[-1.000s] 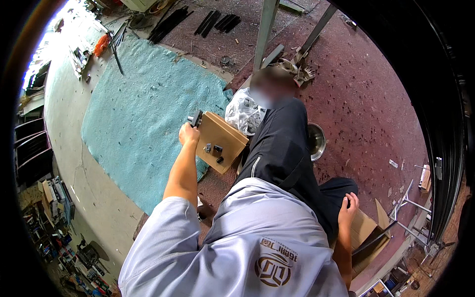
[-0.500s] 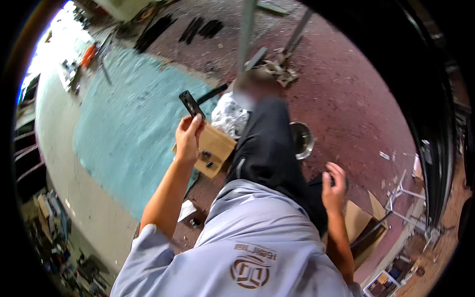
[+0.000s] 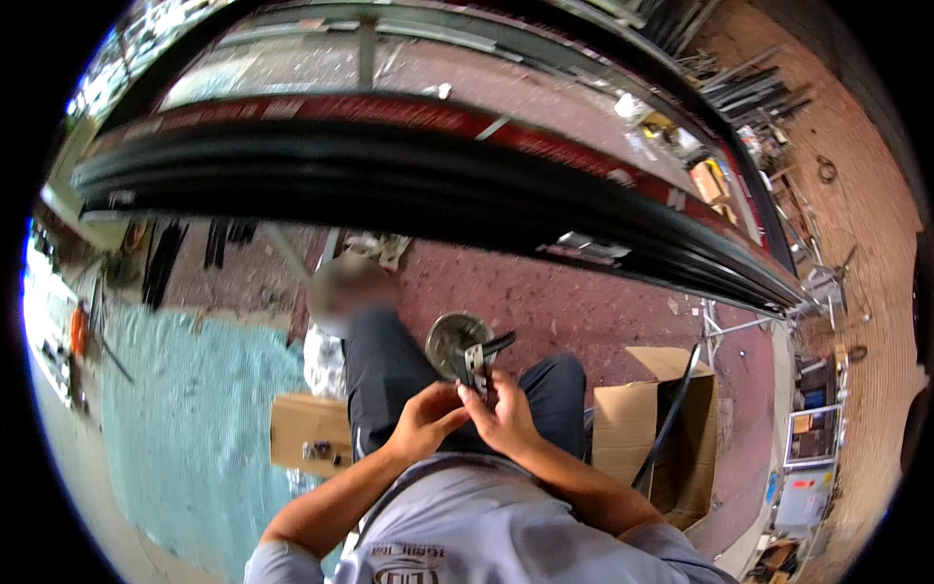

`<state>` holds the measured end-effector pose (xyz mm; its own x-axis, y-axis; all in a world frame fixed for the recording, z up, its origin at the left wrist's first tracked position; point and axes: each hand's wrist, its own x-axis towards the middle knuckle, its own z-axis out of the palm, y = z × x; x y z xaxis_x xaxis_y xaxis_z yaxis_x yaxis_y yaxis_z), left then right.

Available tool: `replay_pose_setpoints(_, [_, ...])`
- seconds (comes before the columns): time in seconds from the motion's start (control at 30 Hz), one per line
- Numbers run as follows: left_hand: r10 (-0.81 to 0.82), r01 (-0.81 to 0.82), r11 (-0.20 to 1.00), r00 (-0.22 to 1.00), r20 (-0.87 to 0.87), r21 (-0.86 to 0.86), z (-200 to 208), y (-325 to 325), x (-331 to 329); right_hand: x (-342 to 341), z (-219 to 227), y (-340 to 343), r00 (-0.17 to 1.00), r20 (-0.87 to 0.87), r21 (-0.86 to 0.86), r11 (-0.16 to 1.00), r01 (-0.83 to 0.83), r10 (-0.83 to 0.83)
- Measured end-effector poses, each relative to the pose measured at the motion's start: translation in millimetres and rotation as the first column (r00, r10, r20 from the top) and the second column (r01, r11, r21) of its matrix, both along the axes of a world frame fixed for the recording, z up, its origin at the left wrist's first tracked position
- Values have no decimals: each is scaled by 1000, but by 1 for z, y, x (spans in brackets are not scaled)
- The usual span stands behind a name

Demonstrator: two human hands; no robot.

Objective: The person assembles a window frame by inserting black rubber seals into the frame grooves and then attaching a metal locking mechanism using an Allen key. The person works while sitting on the floor in a workshop.

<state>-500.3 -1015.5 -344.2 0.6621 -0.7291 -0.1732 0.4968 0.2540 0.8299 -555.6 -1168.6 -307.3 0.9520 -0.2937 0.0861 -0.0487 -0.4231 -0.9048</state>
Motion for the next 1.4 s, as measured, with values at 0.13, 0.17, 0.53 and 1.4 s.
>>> replay_pose_setpoints(0.13, [-201, 96, 973, 805, -558, -211, -28, 7, 24, -11, 24, -12, 996, 85, -169, 986, 12, 2])
replay_pose_setpoints(0.17, [-292, 124, 949, 693, -659, -291, -22, 6, 30, -13, 25, -14, 995, 54, -164, 984, -70, 80])
replay_pose_setpoints(0.53, [-11, 84, 991, 821, -571, 103, -20, 19, 25, 47, 17, -207, 709, 133, -155, 692, 705, -692])
replay_pose_setpoints(1.4, [153, -94, 986, 820, -551, 134, -42, 61, 28, -3, -88, -206, 927, -43, -60, 927, 370, -373])
